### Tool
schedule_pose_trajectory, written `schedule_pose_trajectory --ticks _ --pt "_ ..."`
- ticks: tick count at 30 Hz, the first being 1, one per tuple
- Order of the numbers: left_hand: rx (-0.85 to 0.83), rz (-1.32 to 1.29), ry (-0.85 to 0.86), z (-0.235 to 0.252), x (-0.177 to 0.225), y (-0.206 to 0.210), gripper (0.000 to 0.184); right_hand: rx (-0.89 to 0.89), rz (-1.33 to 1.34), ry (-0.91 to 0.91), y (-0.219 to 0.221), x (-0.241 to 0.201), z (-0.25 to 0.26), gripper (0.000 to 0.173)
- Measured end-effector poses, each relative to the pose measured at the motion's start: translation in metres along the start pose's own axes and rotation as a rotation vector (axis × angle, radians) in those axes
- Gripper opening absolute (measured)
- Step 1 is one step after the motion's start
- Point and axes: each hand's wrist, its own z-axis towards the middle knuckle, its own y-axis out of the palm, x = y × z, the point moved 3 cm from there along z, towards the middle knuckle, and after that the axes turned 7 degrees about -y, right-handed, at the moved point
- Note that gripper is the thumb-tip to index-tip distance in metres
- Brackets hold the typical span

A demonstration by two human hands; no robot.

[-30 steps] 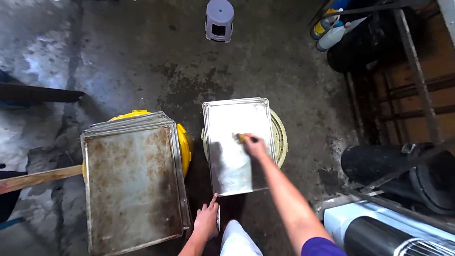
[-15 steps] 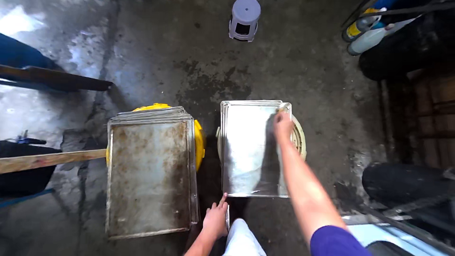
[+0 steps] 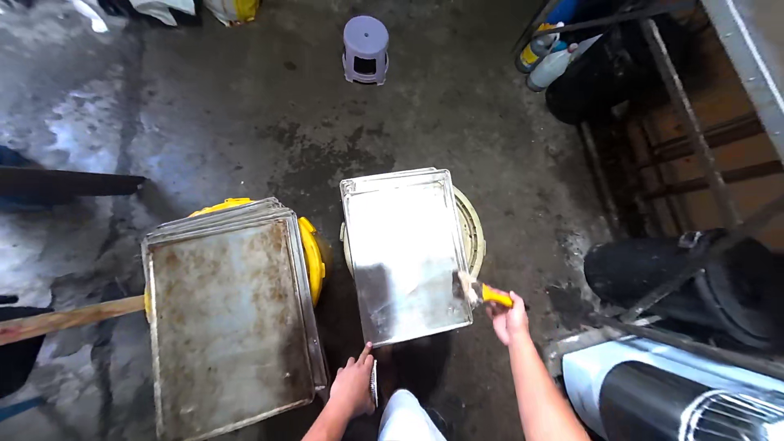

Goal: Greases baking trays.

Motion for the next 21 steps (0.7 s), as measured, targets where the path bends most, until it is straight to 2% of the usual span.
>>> schedule_pose_trajectory --ticks 2,3,5,6,7,9,11,13,17,21 --pt "0.045 -0.135 0.098 -0.003 -0.012 0.005 0.098 0.003 -0.021 0.101 -0.020 0.036 -0.021 0.052" --pt "0.106 -0.315 0.174 -0.003 -0.021 0.006 0.102 0.002 -0.022 0.141 -0.025 0.050 -0.027 0.054" --pt "0.252 -0.851 0.310 0.000 -0.034 0.002 0.110 -0.034 0.007 0.215 -0.033 0.068 -0.030 0.056" --pt "0.268 -1.107 0.326 0.004 -0.036 0.000 0.117 -0.042 -0.004 0.223 -0.036 0.073 -0.031 0.056" --pt "0.265 -1.329 0.332 0.010 -0.037 -0.004 0.114 -0.053 -0.029 0.220 -0.038 0.076 -0.032 0.056" --pt "0.247 -1.615 0.322 0.022 -0.033 -0.018 0.086 -0.086 -0.143 0.190 -0.036 0.077 -0.033 0.056" --pt "0.246 -1.756 0.309 0.029 -0.030 -0.029 0.063 -0.124 -0.274 0.161 -0.031 0.078 -0.043 0.055" --pt "0.330 -1.877 0.294 0.020 -0.028 -0.038 0.055 -0.182 -0.371 0.135 -0.027 0.079 -0.060 0.055" --pt "0.622 -1.960 0.355 -0.028 -0.046 -0.061 0.068 -0.260 -0.388 0.124 -0.006 0.080 -0.126 0.052" --pt "0.777 -1.944 0.372 -0.076 -0.119 -0.050 0.072 -0.398 -0.423 0.044 0.025 0.087 -0.204 0.049"
